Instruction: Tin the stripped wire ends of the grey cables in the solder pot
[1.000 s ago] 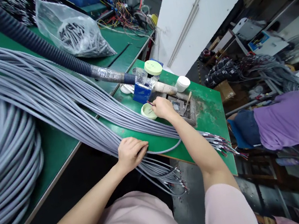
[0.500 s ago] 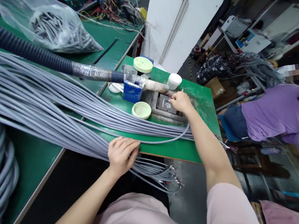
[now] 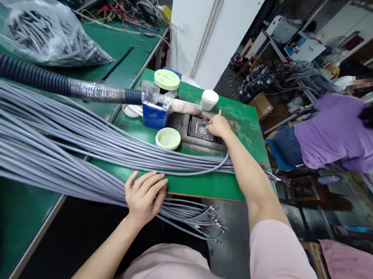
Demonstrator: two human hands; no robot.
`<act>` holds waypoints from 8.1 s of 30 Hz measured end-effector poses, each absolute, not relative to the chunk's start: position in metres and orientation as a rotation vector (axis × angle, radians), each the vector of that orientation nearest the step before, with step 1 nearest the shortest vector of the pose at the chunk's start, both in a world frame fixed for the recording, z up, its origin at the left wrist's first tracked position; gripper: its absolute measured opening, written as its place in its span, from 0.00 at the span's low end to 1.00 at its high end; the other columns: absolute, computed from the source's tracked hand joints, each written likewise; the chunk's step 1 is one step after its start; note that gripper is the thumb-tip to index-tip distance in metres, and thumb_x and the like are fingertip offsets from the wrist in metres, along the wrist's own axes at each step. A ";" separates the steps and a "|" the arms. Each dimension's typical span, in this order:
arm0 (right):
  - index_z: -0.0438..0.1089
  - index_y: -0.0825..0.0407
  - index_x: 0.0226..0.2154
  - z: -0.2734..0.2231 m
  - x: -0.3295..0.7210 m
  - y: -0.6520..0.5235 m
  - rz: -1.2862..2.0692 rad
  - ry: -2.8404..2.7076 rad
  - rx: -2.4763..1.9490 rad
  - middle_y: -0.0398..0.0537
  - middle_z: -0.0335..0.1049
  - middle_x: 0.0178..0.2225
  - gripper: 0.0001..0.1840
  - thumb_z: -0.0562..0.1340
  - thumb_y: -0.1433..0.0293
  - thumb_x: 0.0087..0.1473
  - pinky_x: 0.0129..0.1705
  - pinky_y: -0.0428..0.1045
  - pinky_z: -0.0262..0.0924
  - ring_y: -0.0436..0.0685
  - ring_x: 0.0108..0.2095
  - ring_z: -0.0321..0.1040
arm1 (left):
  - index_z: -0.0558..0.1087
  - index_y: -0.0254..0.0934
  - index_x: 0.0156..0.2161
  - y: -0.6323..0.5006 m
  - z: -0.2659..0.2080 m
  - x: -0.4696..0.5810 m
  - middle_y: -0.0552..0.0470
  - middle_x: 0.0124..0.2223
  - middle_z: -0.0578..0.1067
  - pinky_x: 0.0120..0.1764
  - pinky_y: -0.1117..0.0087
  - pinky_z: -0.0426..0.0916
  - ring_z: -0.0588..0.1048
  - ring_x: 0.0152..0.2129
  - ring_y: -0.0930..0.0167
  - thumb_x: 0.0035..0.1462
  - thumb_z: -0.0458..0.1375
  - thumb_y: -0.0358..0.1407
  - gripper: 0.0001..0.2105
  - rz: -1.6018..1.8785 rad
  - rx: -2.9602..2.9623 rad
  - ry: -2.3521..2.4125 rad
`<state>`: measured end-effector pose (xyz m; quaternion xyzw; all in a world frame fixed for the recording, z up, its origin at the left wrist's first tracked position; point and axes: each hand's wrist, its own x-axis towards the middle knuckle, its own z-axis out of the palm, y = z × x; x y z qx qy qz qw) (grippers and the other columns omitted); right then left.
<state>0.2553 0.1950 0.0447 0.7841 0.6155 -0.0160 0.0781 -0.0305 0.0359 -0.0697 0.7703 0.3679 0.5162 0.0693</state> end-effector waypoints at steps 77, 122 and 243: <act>0.74 0.49 0.26 0.053 0.162 -0.064 -0.844 2.814 2.854 0.43 0.68 0.26 0.04 0.65 0.67 0.50 0.33 0.48 0.60 0.51 0.27 0.64 | 0.78 0.34 0.26 -0.051 -0.007 0.039 0.53 0.26 0.75 0.36 0.70 0.65 0.70 0.26 0.73 0.42 0.69 0.41 0.11 0.969 0.838 0.680; 0.71 0.52 0.20 0.040 0.178 -0.046 -2.280 2.290 3.046 0.35 0.52 0.12 0.07 0.65 0.66 0.43 0.20 0.45 0.41 0.44 0.15 0.46 | 0.79 0.33 0.31 -0.056 -0.015 0.021 0.50 0.23 0.77 0.26 0.72 0.66 0.71 0.19 0.74 0.40 0.69 0.42 0.15 0.847 0.738 0.725; 0.72 0.52 0.37 0.053 0.176 0.044 -0.477 3.158 2.925 0.50 0.77 0.35 0.14 0.56 0.61 0.61 0.46 0.55 0.67 0.58 0.40 0.74 | 0.78 0.44 0.41 0.006 -0.015 -0.035 0.50 0.38 0.80 0.59 0.53 0.53 0.75 0.41 0.62 0.51 0.63 0.35 0.10 1.417 1.643 1.021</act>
